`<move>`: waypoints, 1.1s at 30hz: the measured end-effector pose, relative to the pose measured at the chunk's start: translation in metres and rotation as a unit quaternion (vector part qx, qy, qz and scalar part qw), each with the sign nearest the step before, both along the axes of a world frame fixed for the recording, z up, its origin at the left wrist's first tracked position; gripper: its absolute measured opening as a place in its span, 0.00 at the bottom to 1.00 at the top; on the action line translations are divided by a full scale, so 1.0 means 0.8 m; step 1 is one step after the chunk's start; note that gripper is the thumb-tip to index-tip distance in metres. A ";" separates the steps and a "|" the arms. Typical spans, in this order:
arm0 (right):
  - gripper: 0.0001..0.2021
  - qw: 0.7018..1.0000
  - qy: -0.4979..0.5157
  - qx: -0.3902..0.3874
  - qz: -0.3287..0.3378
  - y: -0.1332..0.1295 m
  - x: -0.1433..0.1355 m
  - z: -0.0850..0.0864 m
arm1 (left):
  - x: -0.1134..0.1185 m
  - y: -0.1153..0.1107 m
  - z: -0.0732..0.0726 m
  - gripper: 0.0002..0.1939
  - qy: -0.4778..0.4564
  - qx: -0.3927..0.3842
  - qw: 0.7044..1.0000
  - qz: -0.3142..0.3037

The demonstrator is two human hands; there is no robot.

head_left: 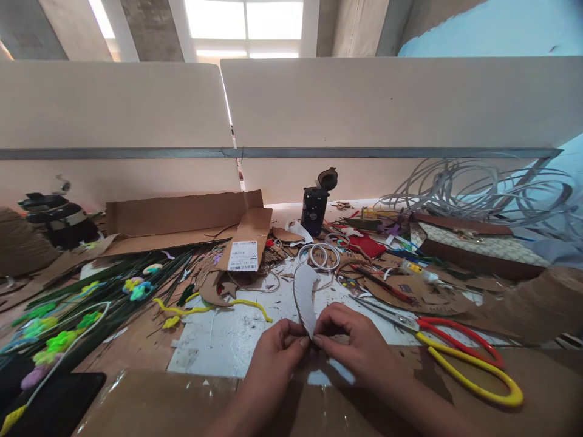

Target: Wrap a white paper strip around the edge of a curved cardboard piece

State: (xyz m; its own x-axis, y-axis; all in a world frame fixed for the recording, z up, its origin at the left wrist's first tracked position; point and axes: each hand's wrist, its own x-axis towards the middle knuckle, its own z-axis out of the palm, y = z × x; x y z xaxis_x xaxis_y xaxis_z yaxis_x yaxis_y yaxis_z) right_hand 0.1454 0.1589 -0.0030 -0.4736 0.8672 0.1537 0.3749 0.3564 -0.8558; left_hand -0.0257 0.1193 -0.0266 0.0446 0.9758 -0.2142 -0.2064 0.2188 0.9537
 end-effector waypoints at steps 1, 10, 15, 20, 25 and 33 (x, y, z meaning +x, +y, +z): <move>0.03 1.000 -0.001 0.000 0.003 0.000 0.000 0.000 | 0.000 0.000 0.000 0.08 0.002 0.001 1.000 0.001; 0.03 1.000 -0.013 0.012 0.007 0.000 0.001 0.000 | 0.000 0.000 0.001 0.07 0.015 -0.001 1.000 0.006; 0.03 1.000 -0.014 0.010 0.006 -0.002 0.001 0.001 | 0.000 0.000 -0.001 0.07 -0.003 0.000 1.000 0.011; 0.04 1.000 -0.016 0.013 0.009 -0.002 0.003 0.001 | -0.001 -0.001 -0.001 0.07 0.004 -0.001 1.000 0.010; 0.05 1.000 -0.019 0.019 0.011 -0.001 0.002 0.003 | -0.002 -0.001 0.002 0.07 0.009 -0.009 1.000 0.007; 0.06 1.000 -0.015 0.019 0.015 -0.003 0.002 0.004 | 0.000 0.001 0.002 0.09 -0.001 -0.007 1.000 0.015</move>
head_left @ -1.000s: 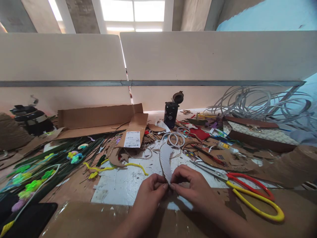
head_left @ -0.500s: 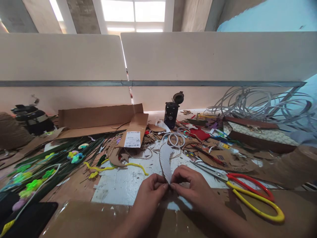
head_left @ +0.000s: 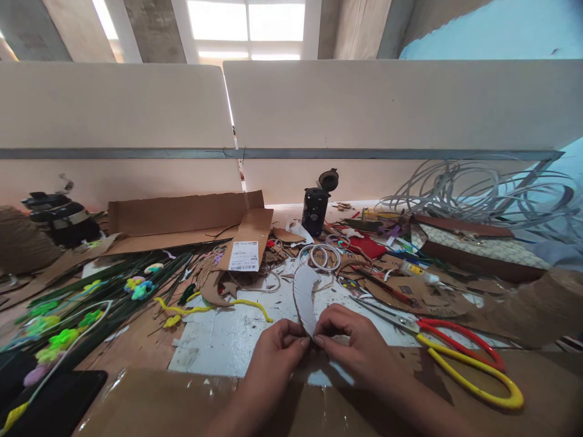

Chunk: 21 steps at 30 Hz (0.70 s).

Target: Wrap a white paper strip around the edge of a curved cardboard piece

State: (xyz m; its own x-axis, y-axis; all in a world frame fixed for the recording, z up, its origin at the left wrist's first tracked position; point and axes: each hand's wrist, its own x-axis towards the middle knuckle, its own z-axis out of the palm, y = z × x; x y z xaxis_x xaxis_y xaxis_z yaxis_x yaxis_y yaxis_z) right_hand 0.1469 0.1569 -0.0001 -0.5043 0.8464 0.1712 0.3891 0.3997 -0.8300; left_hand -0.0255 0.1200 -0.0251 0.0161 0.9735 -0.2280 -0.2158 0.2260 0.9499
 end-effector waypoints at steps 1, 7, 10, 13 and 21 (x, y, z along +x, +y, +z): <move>0.06 1.000 0.001 0.001 0.000 0.000 0.000 0.000 | 0.000 0.000 0.001 0.09 0.002 0.000 1.000 0.001; 0.05 1.000 -0.005 0.004 -0.002 0.001 -0.002 0.001 | 0.000 0.000 0.002 0.10 0.009 -0.006 1.000 0.000; 0.05 1.000 -0.003 0.005 -0.001 0.002 -0.002 0.000 | 0.000 0.000 0.003 0.10 0.015 -0.007 1.000 -0.001; 0.06 1.000 -0.001 0.006 0.004 0.002 -0.002 -0.002 | 0.000 0.000 0.005 0.10 0.026 -0.005 1.000 0.001; 0.06 1.000 -0.006 -0.001 0.000 0.000 -0.002 -0.001 | 0.001 0.000 0.005 0.11 0.021 -0.011 1.000 0.001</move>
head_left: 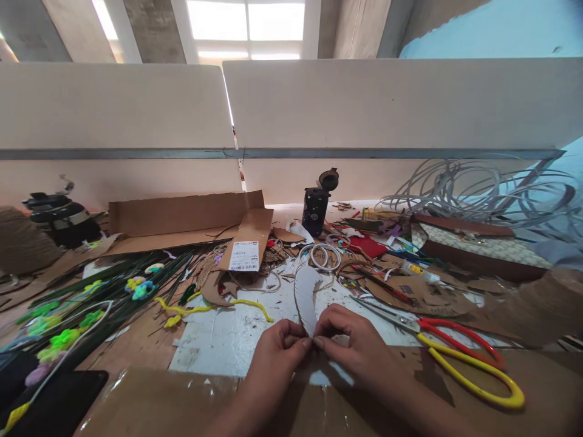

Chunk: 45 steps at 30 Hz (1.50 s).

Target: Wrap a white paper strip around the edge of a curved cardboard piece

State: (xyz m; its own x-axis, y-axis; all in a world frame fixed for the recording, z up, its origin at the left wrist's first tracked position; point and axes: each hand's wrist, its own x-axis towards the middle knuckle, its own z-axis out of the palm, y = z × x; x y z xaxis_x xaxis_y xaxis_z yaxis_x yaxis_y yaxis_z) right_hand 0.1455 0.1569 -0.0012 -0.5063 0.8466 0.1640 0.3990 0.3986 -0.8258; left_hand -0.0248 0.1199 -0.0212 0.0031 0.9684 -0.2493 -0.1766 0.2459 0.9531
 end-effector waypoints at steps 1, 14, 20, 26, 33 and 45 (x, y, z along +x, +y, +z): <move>0.06 1.000 0.000 -0.001 0.000 0.000 0.000 0.000 | 0.000 0.000 0.000 0.12 0.001 0.000 1.000 0.000; 0.06 1.000 0.001 0.000 0.000 0.003 -0.001 -0.002 | -0.001 0.000 -0.003 0.11 -0.011 -0.007 1.000 -0.001; 0.05 1.000 0.000 0.000 0.000 0.003 0.000 -0.002 | 0.000 0.001 0.001 0.13 -0.021 -0.010 1.000 0.002; 0.05 1.000 -0.001 -0.001 -0.003 0.003 -0.001 -0.002 | -0.001 0.001 -0.005 0.11 -0.023 -0.013 1.000 0.003; 0.05 1.000 0.001 -0.003 -0.008 0.003 -0.001 -0.002 | 0.001 0.002 -0.005 0.11 -0.034 -0.013 0.999 0.000; 0.05 1.000 0.007 -0.011 -0.008 0.005 -0.001 0.000 | -0.001 0.000 -0.005 0.11 -0.032 -0.008 0.999 -0.003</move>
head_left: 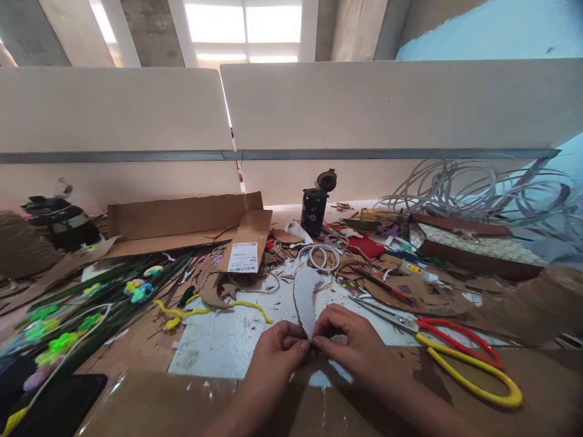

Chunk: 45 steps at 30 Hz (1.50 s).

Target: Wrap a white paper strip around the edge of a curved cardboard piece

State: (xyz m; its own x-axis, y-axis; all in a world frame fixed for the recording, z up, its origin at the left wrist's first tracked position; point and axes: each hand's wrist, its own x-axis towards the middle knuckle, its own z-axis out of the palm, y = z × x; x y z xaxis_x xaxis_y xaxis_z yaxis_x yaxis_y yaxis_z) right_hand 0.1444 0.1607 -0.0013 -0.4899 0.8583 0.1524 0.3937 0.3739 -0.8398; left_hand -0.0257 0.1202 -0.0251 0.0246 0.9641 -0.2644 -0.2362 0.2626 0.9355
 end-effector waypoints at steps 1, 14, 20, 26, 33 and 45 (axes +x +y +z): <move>0.05 1.000 0.000 -0.001 -0.001 0.000 0.000 0.000 | 0.000 0.000 -0.001 0.11 -0.001 0.002 1.000 0.000; 0.05 1.000 0.007 0.002 -0.004 -0.001 0.000 -0.002 | 0.002 0.000 0.000 0.11 -0.005 -0.010 1.000 0.003; 0.04 1.000 0.009 0.004 -0.001 0.000 0.000 -0.002 | 0.002 0.000 -0.004 0.11 -0.009 -0.001 1.000 0.001; 0.04 1.000 0.009 -0.003 -0.002 -0.001 0.001 -0.004 | 0.000 0.002 -0.001 0.13 -0.013 -0.012 1.000 -0.003; 0.04 1.000 0.006 0.001 -0.002 0.001 0.001 -0.003 | 0.001 0.001 0.000 0.10 0.024 0.003 1.000 -0.005; 0.04 1.000 0.003 0.007 0.004 -0.002 0.001 -0.001 | 0.001 0.000 0.000 0.09 0.023 0.006 1.000 0.006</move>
State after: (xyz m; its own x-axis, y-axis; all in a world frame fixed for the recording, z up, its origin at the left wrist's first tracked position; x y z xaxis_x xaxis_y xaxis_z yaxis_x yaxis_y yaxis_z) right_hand 0.1454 0.1592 -0.0019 -0.4954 0.8524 0.1675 0.3866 0.3889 -0.8362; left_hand -0.0249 0.1205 -0.0249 0.0005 0.9671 -0.2543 -0.1961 0.2495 0.9483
